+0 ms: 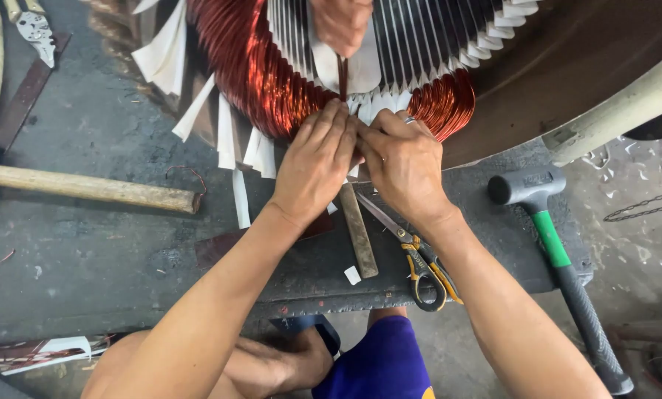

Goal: Manually winding an electric motor stator by inserting copper coils and insulation strips into slots

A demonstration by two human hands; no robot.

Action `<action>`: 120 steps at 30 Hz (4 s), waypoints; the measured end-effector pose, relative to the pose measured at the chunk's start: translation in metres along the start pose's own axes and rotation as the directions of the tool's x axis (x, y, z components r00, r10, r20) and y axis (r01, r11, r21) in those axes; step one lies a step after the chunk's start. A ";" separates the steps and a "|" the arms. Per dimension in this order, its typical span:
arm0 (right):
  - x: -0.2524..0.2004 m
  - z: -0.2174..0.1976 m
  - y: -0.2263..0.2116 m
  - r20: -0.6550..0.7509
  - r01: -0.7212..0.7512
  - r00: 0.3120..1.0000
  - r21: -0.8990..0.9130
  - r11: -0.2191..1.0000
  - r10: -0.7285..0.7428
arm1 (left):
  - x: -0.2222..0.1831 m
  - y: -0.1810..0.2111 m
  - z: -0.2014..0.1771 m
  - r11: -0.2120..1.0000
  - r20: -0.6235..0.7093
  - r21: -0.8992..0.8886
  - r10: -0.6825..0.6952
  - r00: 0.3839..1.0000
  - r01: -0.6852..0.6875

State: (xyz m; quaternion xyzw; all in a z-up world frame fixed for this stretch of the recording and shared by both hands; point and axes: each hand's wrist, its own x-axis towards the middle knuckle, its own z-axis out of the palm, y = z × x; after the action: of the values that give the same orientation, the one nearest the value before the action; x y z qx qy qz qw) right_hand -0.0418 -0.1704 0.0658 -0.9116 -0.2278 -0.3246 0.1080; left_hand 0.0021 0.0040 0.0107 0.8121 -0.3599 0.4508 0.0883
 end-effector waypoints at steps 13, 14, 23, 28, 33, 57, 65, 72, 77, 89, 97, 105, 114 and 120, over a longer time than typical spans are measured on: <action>0.000 0.004 0.007 -0.039 0.105 0.994 -0.035 0.994 -0.106 | 0.011 -0.004 0.005 0.999 -0.070 -0.039 0.027 0.997 -0.030; 0.001 0.006 0.009 -0.042 0.105 0.993 -0.043 0.994 -0.106 | 0.008 -0.005 0.007 0.999 -0.077 -0.041 0.031 0.997 -0.034; 0.001 0.000 0.013 -0.019 0.116 0.993 0.036 0.993 -0.115 | 0.009 0.007 -0.013 0.999 0.113 0.015 0.027 0.993 -0.029; -0.002 0.012 0.016 -0.028 0.089 0.996 0.000 0.996 -0.089 | 0.005 -0.007 0.004 0.995 0.079 -0.018 0.096 0.992 -0.095; 0.000 0.014 0.017 -0.038 0.104 0.994 0.009 0.994 -0.104 | 0.009 -0.011 0.003 0.994 0.080 0.002 0.108 0.991 -0.108; 0.000 0.019 0.006 -0.183 0.029 0.982 -0.057 0.998 -0.039 | 0.011 -0.010 0.000 0.985 0.018 0.081 0.154 0.988 -0.155; -0.001 0.007 -0.007 -0.198 0.022 0.979 -0.139 0.990 -0.050 | 0.013 -0.004 -0.003 0.976 0.174 0.132 0.148 0.974 -0.172; -0.002 -0.004 -0.007 -0.175 0.052 0.982 -0.111 0.992 -0.071 | 0.020 -0.002 -0.010 0.977 0.125 0.134 0.152 0.980 -0.168; -0.005 -0.002 -0.011 -0.174 0.029 0.984 -0.092 0.995 -0.045 | 0.019 -0.003 -0.011 0.959 0.125 0.186 0.190 0.974 -0.211; -0.008 0.005 -0.009 -0.187 0.035 0.982 -0.020 0.999 -0.038 | 0.019 -0.003 -0.006 0.977 0.096 0.127 0.163 0.982 -0.174; -0.009 0.004 -0.011 -0.195 0.010 0.981 -0.059 0.998 -0.021 | 0.019 0.000 -0.009 0.964 0.109 0.205 0.149 0.983 -0.169; -0.011 0.007 -0.009 -0.225 0.006 0.974 -0.043 0.999 -0.015 | 0.014 0.001 -0.002 0.965 0.156 0.198 0.141 0.978 -0.171; -0.011 0.010 -0.008 -0.220 -0.001 0.976 -0.037 0.999 -0.007 | 0.016 0.000 -0.005 0.968 0.152 0.175 0.154 0.976 -0.180; -0.011 0.010 -0.010 -0.222 -0.017 0.975 -0.042 0.999 0.007 | 0.017 -0.001 -0.005 0.974 0.142 0.150 0.148 0.979 -0.169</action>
State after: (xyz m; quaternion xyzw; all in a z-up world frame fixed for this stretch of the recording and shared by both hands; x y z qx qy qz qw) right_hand -0.0490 -0.1619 0.0516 -0.8731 -0.2017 -0.4287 0.1148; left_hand 0.0047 -0.0014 0.0271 0.8127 -0.3910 0.4303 -0.0379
